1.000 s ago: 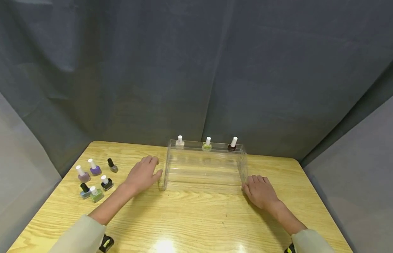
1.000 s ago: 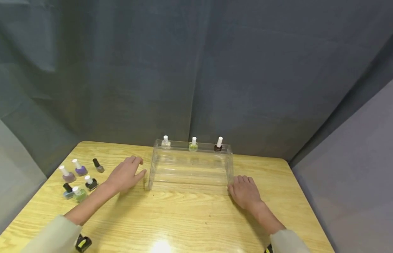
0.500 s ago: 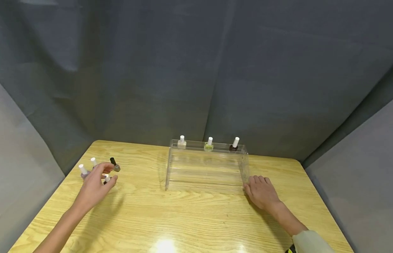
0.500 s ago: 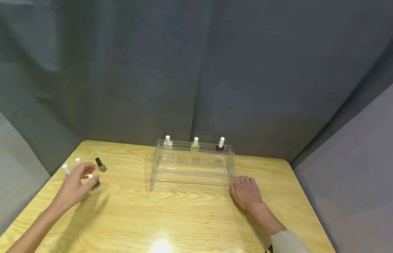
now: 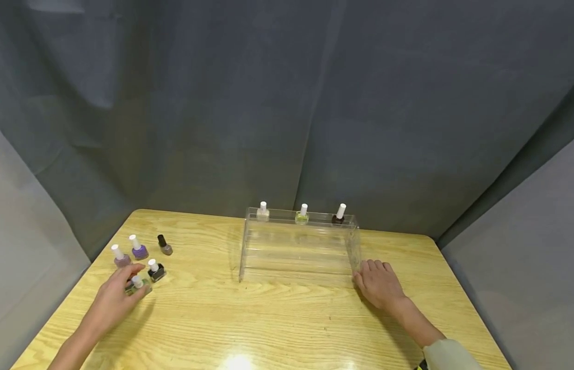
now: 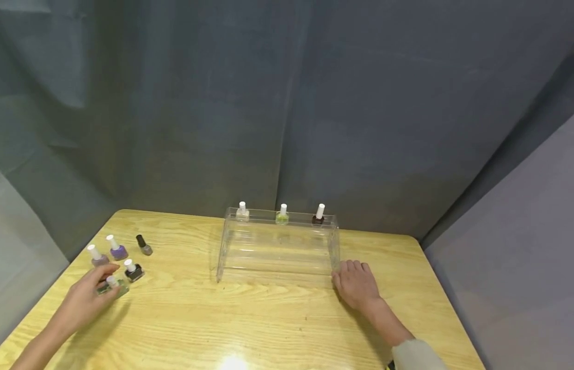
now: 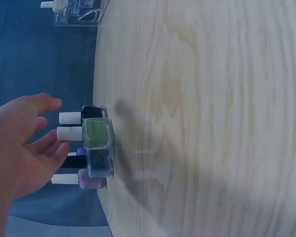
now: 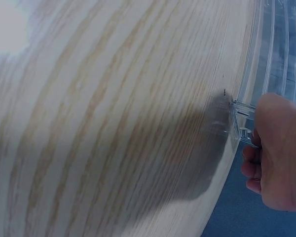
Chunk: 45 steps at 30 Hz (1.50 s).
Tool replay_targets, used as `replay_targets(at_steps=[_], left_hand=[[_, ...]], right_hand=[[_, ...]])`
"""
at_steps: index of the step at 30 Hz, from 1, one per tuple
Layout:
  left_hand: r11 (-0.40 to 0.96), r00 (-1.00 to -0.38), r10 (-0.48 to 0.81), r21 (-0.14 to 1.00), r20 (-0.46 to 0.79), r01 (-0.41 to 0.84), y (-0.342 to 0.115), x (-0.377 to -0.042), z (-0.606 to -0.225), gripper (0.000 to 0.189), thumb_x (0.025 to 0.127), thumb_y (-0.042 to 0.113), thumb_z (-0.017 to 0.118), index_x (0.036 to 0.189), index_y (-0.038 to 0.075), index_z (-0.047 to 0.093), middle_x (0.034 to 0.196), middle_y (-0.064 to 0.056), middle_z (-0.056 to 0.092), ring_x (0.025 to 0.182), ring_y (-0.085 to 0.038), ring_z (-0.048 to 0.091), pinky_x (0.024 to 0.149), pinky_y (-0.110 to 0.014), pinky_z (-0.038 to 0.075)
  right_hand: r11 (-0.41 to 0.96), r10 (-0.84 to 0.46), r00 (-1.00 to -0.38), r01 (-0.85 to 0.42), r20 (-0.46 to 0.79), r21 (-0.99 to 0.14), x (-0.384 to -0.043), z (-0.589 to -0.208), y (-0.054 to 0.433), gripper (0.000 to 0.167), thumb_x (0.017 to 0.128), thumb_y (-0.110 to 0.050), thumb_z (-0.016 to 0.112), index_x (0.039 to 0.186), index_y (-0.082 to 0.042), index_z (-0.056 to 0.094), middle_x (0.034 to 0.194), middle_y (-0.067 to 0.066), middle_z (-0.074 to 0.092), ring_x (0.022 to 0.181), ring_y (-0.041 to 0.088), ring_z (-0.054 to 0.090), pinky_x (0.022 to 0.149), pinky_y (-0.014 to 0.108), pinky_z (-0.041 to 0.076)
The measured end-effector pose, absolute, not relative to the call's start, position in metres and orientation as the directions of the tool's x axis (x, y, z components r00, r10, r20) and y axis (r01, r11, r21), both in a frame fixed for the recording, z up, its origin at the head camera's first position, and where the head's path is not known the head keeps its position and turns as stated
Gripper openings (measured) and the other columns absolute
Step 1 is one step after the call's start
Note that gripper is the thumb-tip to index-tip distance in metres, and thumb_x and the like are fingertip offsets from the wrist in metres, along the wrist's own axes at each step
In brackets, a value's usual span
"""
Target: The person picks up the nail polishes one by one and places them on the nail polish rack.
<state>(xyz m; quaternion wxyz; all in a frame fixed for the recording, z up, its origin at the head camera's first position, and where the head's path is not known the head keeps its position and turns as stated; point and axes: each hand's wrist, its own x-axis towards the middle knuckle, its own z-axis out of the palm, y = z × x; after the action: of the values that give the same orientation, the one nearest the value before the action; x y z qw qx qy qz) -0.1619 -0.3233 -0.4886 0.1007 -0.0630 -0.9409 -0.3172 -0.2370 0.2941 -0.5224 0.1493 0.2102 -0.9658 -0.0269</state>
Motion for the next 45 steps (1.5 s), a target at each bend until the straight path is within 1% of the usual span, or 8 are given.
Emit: replay_targets(at_steps=[7,13,20,24,29,33,38,45], left_hand=[[0.804,-0.978,0.084,0.567,0.190,0.179,-0.325,-0.170,-0.499,0.046,0.088,0.004,0.072,0.128,-0.009,0.052,0.120,-0.034,0.059,0.101,-0.050,0.061,0.077,-0.056,0.054],[0.822,-0.959,0.110,0.518,0.261,0.235,-0.327,-0.172,-0.510,0.042,0.080,-0.005,0.074,0.119,-0.008,0.059,0.108,-0.024,0.065,0.096,-0.040,0.064,0.074,-0.052,0.054],[0.842,-0.975,0.107,0.504,0.196,0.194,-0.332,-0.168,-0.515,0.047,0.078,-0.010,0.071,0.122,-0.008,0.055,0.110,-0.033,0.063,0.099,-0.048,0.062,0.076,-0.059,0.051],[0.841,-0.976,0.099,0.508,0.195,0.187,-0.332,-0.167,-0.517,0.046,0.078,-0.010,0.073,0.120,-0.008,0.053,0.104,-0.030,0.065,0.093,-0.044,0.064,0.073,-0.056,0.053],[0.805,-0.979,0.079,0.568,0.189,0.174,-0.322,-0.168,-0.510,0.044,0.080,-0.007,0.074,0.117,-0.011,0.051,0.100,-0.027,0.065,0.091,-0.041,0.067,0.073,-0.047,0.056],[0.743,-0.987,0.084,0.651,0.140,0.156,-0.311,-0.172,-0.498,0.043,0.086,0.000,0.073,0.121,-0.015,0.053,0.108,-0.030,0.064,0.100,-0.044,0.065,0.078,-0.040,0.057],[0.650,-0.979,0.123,0.733,0.160,0.201,-0.288,-0.180,-0.478,0.043,0.089,0.003,0.072,0.124,-0.013,0.055,0.113,-0.024,0.063,0.104,-0.039,0.063,0.081,-0.034,0.056],[0.529,-0.957,0.196,0.799,0.212,0.286,-0.252,-0.206,-0.453,0.039,0.090,0.001,0.071,0.125,-0.009,0.056,0.112,-0.017,0.062,0.104,-0.035,0.060,0.086,-0.034,0.054]], right_hand=[[0.912,-0.407,-0.865,-0.402,0.294,0.079,-0.232,-0.522,0.296,0.029,0.102,-0.024,0.054,0.080,-0.010,0.040,0.073,0.001,0.036,0.076,0.031,0.049,0.075,0.049,0.040],[0.917,-0.397,-0.876,-0.392,0.274,0.076,-0.232,-0.518,0.292,0.029,0.102,-0.024,0.054,0.081,-0.010,0.041,0.073,0.002,0.038,0.078,0.033,0.051,0.075,0.048,0.039],[0.904,-0.424,-0.851,-0.418,0.310,0.090,-0.234,-0.518,0.291,0.030,0.102,-0.023,0.054,0.080,-0.010,0.039,0.071,0.001,0.033,0.074,0.031,0.048,0.071,0.046,0.037],[0.911,-0.410,-0.865,-0.403,0.290,0.086,-0.234,-0.517,0.290,0.030,0.102,-0.023,0.054,0.080,-0.009,0.039,0.071,0.001,0.033,0.073,0.031,0.047,0.071,0.046,0.036],[0.917,-0.398,-0.876,-0.382,0.272,0.112,-0.232,-0.517,0.290,0.030,0.102,-0.025,0.054,0.081,-0.009,0.041,0.071,0.002,0.035,0.075,0.031,0.049,0.072,0.046,0.038],[0.919,-0.395,-0.877,-0.377,0.272,0.117,-0.231,-0.517,0.291,0.029,0.103,-0.024,0.054,0.082,-0.009,0.042,0.072,0.003,0.038,0.076,0.031,0.049,0.073,0.047,0.039],[0.918,-0.397,-0.873,-0.380,0.282,0.114,-0.231,-0.517,0.292,0.029,0.102,-0.024,0.056,0.081,-0.009,0.041,0.072,0.003,0.036,0.075,0.031,0.048,0.072,0.047,0.038],[0.906,-0.422,-0.849,-0.405,0.318,0.120,-0.232,-0.520,0.294,0.029,0.103,-0.025,0.052,0.081,-0.010,0.041,0.071,0.002,0.035,0.072,0.029,0.047,0.070,0.046,0.038]])
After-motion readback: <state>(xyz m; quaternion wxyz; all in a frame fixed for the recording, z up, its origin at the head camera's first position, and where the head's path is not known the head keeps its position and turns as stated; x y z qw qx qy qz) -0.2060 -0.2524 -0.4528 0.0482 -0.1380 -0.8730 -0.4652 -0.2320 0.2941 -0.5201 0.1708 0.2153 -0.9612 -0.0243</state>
